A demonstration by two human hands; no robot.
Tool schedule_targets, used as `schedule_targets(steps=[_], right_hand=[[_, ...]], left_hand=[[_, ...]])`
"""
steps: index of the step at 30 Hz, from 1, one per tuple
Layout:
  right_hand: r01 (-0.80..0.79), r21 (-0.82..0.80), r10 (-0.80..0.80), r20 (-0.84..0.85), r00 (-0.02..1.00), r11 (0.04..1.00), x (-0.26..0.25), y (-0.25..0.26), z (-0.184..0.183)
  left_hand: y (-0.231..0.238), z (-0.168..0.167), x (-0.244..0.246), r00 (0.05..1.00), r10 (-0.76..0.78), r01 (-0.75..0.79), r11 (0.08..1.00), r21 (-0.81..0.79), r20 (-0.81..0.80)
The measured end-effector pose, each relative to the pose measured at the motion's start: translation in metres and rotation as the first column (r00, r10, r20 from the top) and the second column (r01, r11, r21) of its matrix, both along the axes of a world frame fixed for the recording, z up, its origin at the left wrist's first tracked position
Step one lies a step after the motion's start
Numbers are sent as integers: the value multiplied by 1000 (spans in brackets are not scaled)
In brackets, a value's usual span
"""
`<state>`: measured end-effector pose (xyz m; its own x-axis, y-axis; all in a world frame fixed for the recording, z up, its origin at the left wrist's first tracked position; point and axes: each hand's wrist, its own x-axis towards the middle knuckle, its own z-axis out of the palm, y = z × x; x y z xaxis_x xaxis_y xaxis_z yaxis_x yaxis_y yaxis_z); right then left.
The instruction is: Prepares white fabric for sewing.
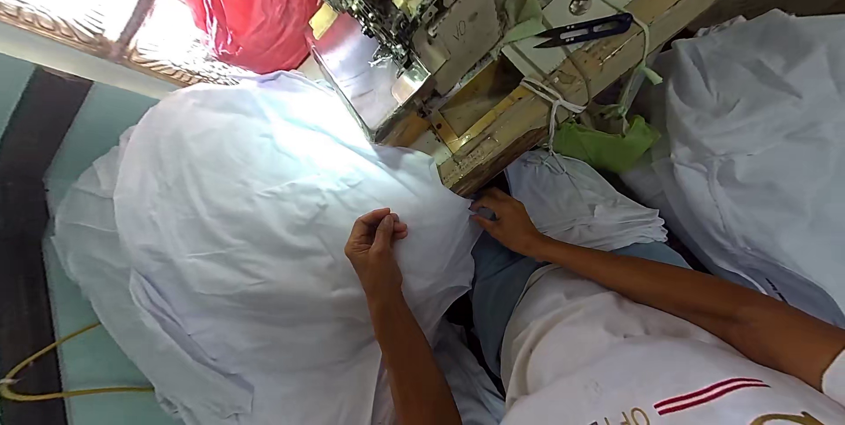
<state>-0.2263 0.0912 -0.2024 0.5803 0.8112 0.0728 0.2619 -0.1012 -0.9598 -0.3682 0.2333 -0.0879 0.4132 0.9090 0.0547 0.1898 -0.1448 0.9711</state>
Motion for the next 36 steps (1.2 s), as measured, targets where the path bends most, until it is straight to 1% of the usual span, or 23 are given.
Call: schedule_targets(steps=[6, 10, 15, 17, 20, 23, 25, 27, 29, 32, 34, 36], right_hand=[[2, -159, -10, -47, 999, 987, 3, -4, -4], [50, -145, -44, 44, 998, 988, 0, -4, -10], [27, -138, -19, 63, 998, 990, 3, -2, -14], [-24, -159, 32, 46, 998, 987, 7, -11, -5], [-145, -207, 145, -13, 989, 968, 13, -39, 26], [-218, -183, 220, -6, 975, 959, 13, -59, 54], [-201, -185, 200, -25, 979, 962, 13, -55, 59], [-181, -240, 164, -88, 983, 954, 17, -42, 45], [-157, -284, 132, -105, 986, 946, 17, -27, 20], [-100, -268, 97, -25, 995, 958, 10, -11, -5], [-57, -221, 72, 58, 996, 973, 7, -6, -11], [-73, -204, 94, 93, 991, 976, 9, -9, -8]], left_hand=[[1, -4, -1, 1000, 1, -1, 1000, 12, 21], [0, -4, -2, 1000, -6, 6, 1000, 18, 26], [2, -7, -3, 999, -29, 28, 999, 47, 15], [2, -6, -3, 999, -29, 29, 999, 39, 18], [0, -2, -3, 999, -44, 45, 998, 38, -25], [-10, 3, -4, 981, -144, 159, 981, 111, -133], [-15, 3, -4, 958, -211, 237, 964, 123, -192], [-16, 0, -3, 955, -218, 246, 961, 126, -199], [-14, 0, -4, 966, -193, 214, 970, 112, -172], [-12, -4, -6, 979, -170, 181, 979, 90, -114], [-11, -6, -6, 984, -155, 163, 983, 86, -85], [-10, -7, -5, 988, -136, 142, 987, 77, -73]])
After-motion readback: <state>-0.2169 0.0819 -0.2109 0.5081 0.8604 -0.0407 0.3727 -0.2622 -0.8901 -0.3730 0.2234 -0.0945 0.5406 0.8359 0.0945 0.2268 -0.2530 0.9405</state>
